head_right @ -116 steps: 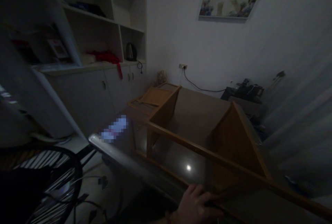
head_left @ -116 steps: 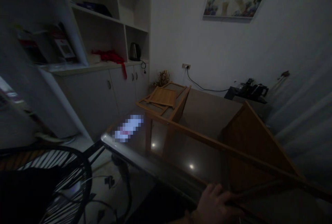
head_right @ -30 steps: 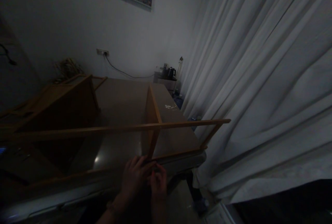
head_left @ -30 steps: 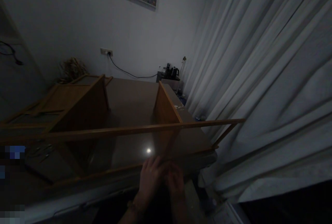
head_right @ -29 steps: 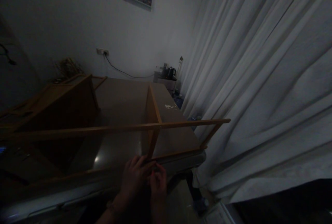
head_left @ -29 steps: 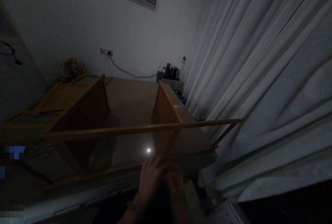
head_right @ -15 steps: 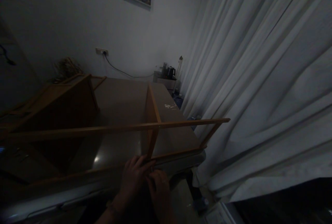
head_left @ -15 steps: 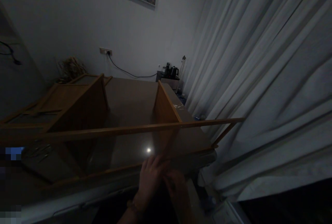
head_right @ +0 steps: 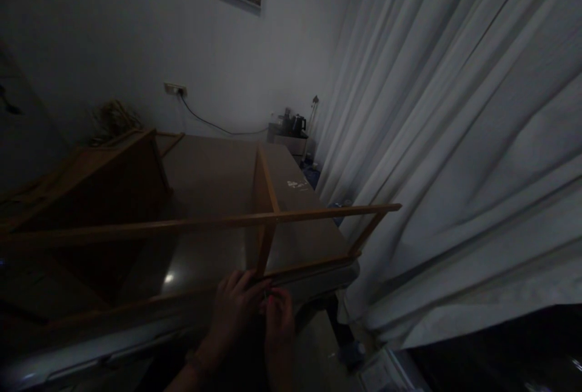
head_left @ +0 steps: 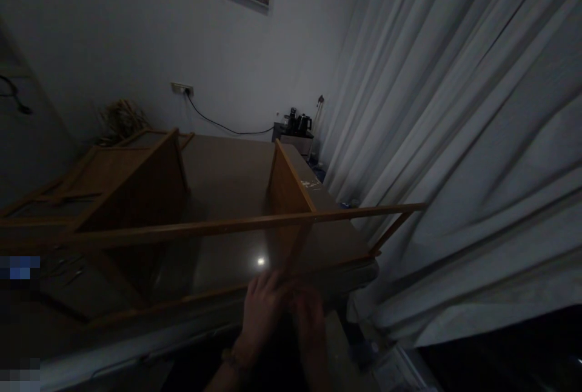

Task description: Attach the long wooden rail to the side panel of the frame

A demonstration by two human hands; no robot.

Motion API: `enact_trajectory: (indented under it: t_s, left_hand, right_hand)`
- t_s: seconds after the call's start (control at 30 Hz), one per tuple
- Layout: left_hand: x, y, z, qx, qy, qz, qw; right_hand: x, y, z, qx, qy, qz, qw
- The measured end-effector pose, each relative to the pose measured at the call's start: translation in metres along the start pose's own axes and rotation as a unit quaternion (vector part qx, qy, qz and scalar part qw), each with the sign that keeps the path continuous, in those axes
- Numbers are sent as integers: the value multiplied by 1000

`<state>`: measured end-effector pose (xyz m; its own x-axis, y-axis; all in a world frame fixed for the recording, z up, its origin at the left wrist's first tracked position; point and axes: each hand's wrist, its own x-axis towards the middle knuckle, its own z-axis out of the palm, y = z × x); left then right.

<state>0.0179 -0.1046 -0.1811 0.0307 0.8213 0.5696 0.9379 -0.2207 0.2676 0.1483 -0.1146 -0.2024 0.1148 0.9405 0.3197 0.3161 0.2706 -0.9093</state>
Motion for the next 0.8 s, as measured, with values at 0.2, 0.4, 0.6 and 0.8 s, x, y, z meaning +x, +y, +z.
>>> enact_trajectory:
  t_s: [0.2,0.4,0.6,0.8]
  left_hand:
    - [0,-1,1,1,1,1,1000]
    - [-1,-3,2,4,8,10,1000]
    - [-2,-2,1,-1,11,9,1000]
    - [0,-2,-3,-28,7,3,1000]
  right_hand:
    - [7,-3,-15,-44,-28,-55,997]
    - [6,-5,-11,-58,-43,-70,995]
    - [4,-13,-4,-46,-30,-57,997]
    - [6,-18,-5,-42,-27,-45,998]
